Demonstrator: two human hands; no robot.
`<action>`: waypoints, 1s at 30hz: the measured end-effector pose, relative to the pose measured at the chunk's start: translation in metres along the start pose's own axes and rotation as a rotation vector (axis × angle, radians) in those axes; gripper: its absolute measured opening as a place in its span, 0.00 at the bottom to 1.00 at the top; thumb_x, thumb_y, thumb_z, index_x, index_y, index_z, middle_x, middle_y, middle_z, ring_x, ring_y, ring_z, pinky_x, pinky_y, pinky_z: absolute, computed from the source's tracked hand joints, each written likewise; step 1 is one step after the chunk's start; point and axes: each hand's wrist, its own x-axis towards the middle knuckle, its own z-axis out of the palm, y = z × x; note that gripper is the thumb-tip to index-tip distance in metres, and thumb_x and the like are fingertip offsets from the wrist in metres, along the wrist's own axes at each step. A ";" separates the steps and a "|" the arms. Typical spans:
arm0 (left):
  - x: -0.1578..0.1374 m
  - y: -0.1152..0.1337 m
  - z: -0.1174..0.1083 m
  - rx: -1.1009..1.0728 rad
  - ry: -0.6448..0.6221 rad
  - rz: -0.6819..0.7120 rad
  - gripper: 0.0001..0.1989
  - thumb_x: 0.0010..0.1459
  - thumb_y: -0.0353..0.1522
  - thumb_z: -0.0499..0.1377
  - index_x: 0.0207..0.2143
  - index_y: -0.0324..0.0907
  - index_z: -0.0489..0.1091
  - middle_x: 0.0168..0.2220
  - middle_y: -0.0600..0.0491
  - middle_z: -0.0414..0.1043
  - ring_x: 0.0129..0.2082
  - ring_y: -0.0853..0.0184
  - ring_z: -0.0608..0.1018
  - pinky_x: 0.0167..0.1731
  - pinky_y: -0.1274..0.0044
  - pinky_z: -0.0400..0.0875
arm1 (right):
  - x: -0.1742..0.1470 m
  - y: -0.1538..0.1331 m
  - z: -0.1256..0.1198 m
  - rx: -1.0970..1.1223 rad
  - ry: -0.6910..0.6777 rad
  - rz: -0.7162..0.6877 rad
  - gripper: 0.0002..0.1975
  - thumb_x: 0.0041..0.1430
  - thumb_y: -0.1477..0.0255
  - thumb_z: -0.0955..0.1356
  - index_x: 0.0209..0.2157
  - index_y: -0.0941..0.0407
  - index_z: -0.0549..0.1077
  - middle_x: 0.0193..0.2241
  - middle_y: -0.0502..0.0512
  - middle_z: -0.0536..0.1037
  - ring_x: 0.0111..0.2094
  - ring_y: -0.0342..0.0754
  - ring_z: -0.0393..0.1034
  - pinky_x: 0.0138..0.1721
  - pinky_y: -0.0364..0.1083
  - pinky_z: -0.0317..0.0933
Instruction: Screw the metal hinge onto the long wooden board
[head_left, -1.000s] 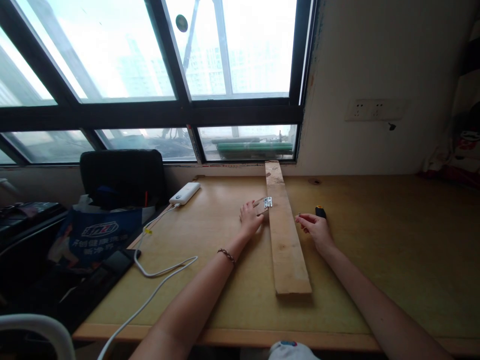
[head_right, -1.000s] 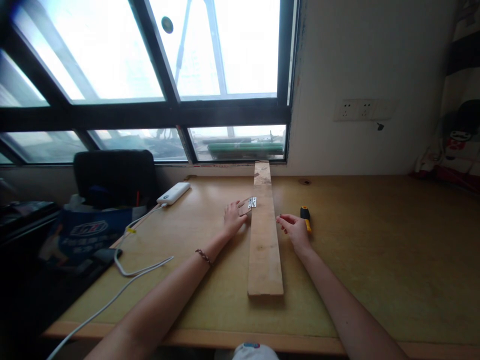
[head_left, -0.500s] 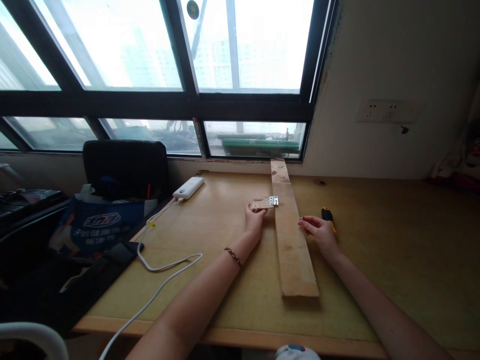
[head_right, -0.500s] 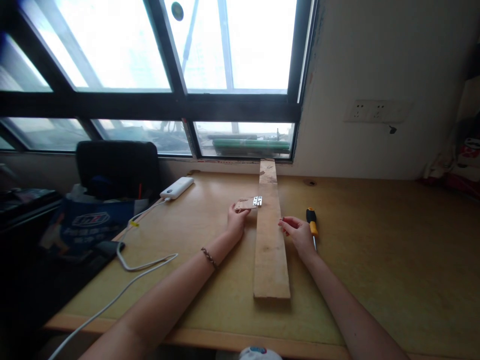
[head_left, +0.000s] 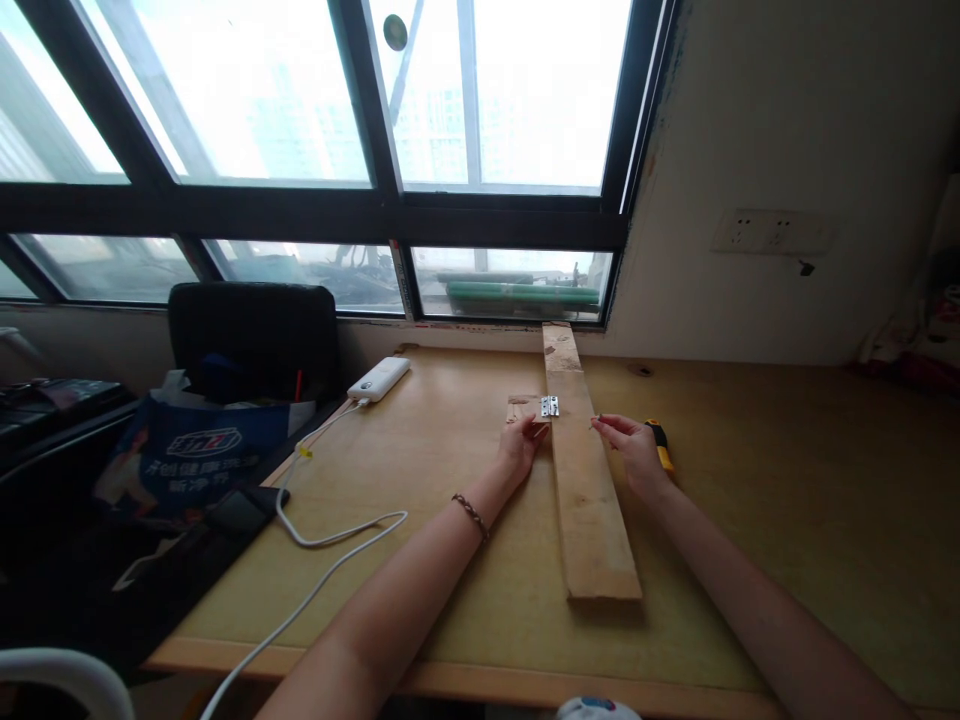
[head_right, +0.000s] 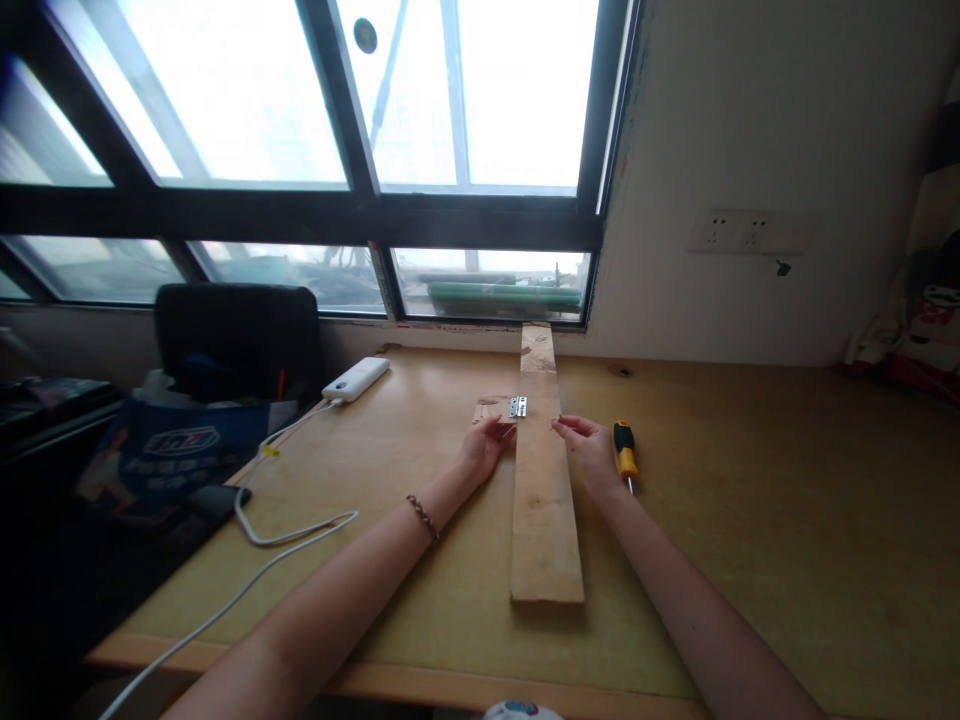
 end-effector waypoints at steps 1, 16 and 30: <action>0.000 0.000 0.000 0.006 0.003 0.002 0.06 0.43 0.25 0.58 0.28 0.37 0.69 0.26 0.50 0.74 0.27 0.69 0.75 0.37 0.74 0.69 | 0.008 -0.002 0.008 0.013 -0.020 -0.009 0.18 0.35 0.62 0.74 0.28 0.58 0.77 0.29 0.57 0.79 0.31 0.47 0.70 0.29 0.43 0.60; 0.002 0.001 -0.003 -0.005 -0.065 -0.015 0.10 0.44 0.23 0.58 0.33 0.37 0.71 0.30 0.50 0.75 0.29 0.69 0.76 0.36 0.75 0.69 | 0.066 0.030 0.058 -0.495 -0.164 -0.282 0.06 0.43 0.65 0.71 0.26 0.51 0.79 0.33 0.51 0.78 0.32 0.46 0.71 0.33 0.42 0.61; 0.001 0.002 -0.002 0.007 -0.024 -0.024 0.12 0.43 0.22 0.59 0.34 0.35 0.71 0.30 0.49 0.75 0.29 0.68 0.77 0.38 0.75 0.70 | 0.061 0.024 0.060 -0.484 -0.145 -0.287 0.04 0.42 0.67 0.72 0.23 0.51 0.79 0.31 0.51 0.78 0.31 0.46 0.71 0.33 0.42 0.61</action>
